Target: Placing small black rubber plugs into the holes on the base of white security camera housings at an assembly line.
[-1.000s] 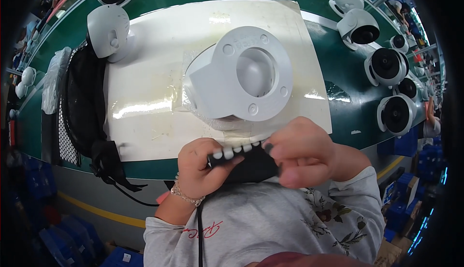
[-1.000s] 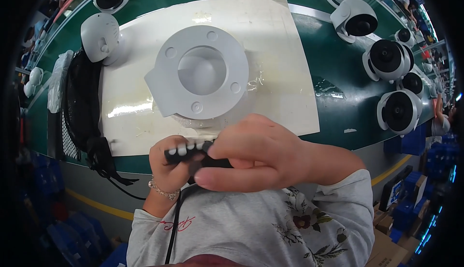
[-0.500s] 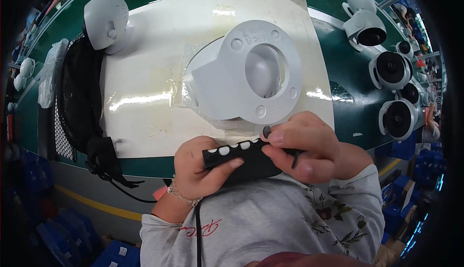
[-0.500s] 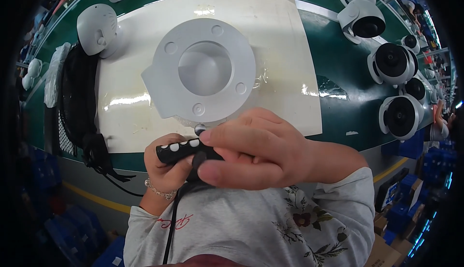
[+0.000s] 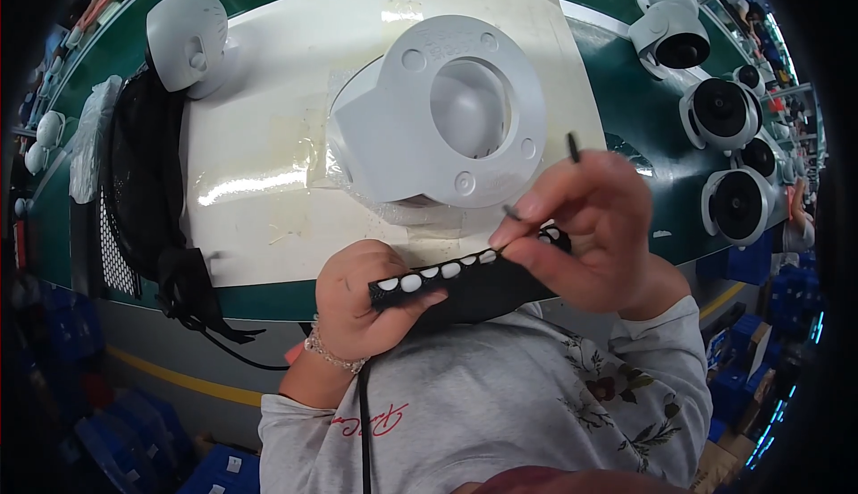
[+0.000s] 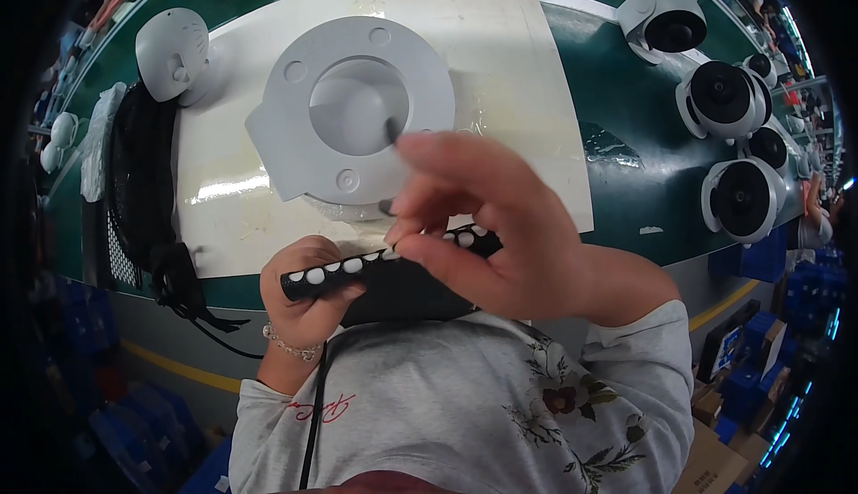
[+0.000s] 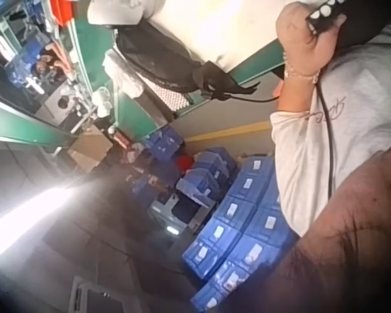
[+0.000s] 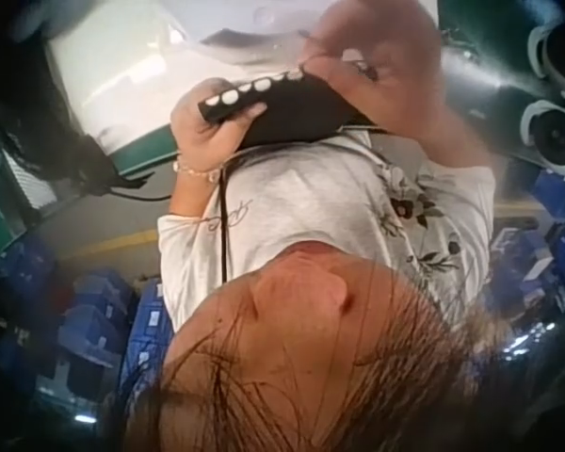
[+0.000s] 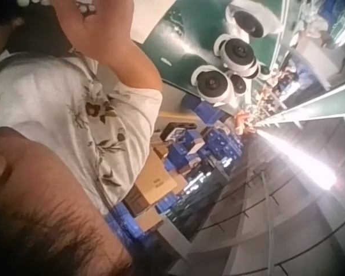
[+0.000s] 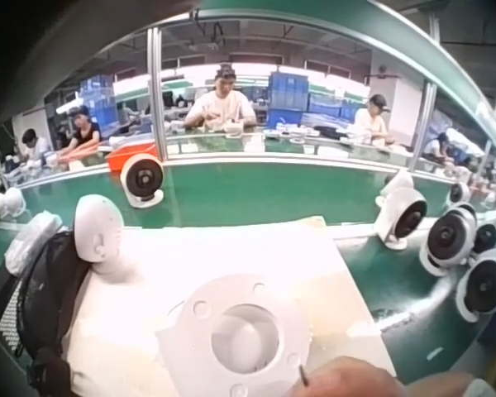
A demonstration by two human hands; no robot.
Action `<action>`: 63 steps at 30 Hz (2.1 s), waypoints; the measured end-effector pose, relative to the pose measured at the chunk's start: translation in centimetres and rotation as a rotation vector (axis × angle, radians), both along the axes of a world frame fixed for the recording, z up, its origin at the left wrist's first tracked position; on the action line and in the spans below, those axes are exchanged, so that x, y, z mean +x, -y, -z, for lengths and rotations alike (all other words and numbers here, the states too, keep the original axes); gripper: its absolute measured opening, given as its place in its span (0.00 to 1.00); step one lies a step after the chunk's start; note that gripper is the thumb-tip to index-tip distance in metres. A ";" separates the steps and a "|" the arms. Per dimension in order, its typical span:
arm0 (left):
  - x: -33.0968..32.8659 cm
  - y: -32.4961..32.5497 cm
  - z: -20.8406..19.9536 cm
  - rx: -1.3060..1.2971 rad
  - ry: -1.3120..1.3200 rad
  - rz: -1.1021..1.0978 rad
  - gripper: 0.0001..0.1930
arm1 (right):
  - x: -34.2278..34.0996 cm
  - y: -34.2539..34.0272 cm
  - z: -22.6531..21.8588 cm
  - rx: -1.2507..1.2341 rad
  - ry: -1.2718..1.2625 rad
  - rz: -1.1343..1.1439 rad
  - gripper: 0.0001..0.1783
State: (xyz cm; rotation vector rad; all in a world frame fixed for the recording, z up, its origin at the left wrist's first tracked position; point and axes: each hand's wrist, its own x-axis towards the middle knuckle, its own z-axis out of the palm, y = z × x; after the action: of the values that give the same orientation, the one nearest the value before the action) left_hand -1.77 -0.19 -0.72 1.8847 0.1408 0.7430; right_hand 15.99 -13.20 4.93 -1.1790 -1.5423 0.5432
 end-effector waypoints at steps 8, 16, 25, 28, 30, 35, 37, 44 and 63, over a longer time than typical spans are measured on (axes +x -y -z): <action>0.4 0.1 -0.2 -0.037 -0.006 -0.013 0.11 | 1.8 -0.4 -1.2 0.163 -0.069 0.143 0.47; 0.5 0.3 -0.6 -0.042 -0.023 -0.017 0.11 | 4.0 -4.0 -3.1 0.122 -0.044 0.447 0.45; 0.5 0.1 -0.8 -0.016 -0.067 0.027 0.15 | 4.9 -6.2 -2.9 0.063 -0.034 0.309 0.46; 0.7 0.2 -0.6 -0.014 -0.033 0.008 0.16 | 4.1 -6.2 -3.2 0.072 0.074 0.366 0.46; 0.8 0.1 -0.6 -0.020 -0.016 0.009 0.15 | 4.6 -6.1 -2.4 0.174 0.229 0.350 0.45; 0.7 0.1 -0.6 0.022 -0.045 0.017 0.14 | 4.7 -5.1 -2.1 0.293 0.629 0.300 0.39; 0.7 0.1 -0.8 0.021 -0.066 0.020 0.13 | 4.5 -4.8 -2.2 0.292 0.715 0.285 0.38; 0.5 0.1 -0.7 0.043 -0.073 0.000 0.11 | 3.6 -5.1 -4.2 0.305 0.391 0.209 0.41; 0.8 0.1 -1.3 0.055 -0.106 -0.065 0.11 | 2.4 -6.2 -5.8 -0.040 0.642 0.220 0.29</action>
State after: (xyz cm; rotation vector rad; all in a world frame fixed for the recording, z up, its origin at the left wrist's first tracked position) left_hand -0.99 -0.32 0.61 1.9802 0.2521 0.6978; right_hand 18.38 -7.00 10.72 -1.6294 -1.8982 0.0380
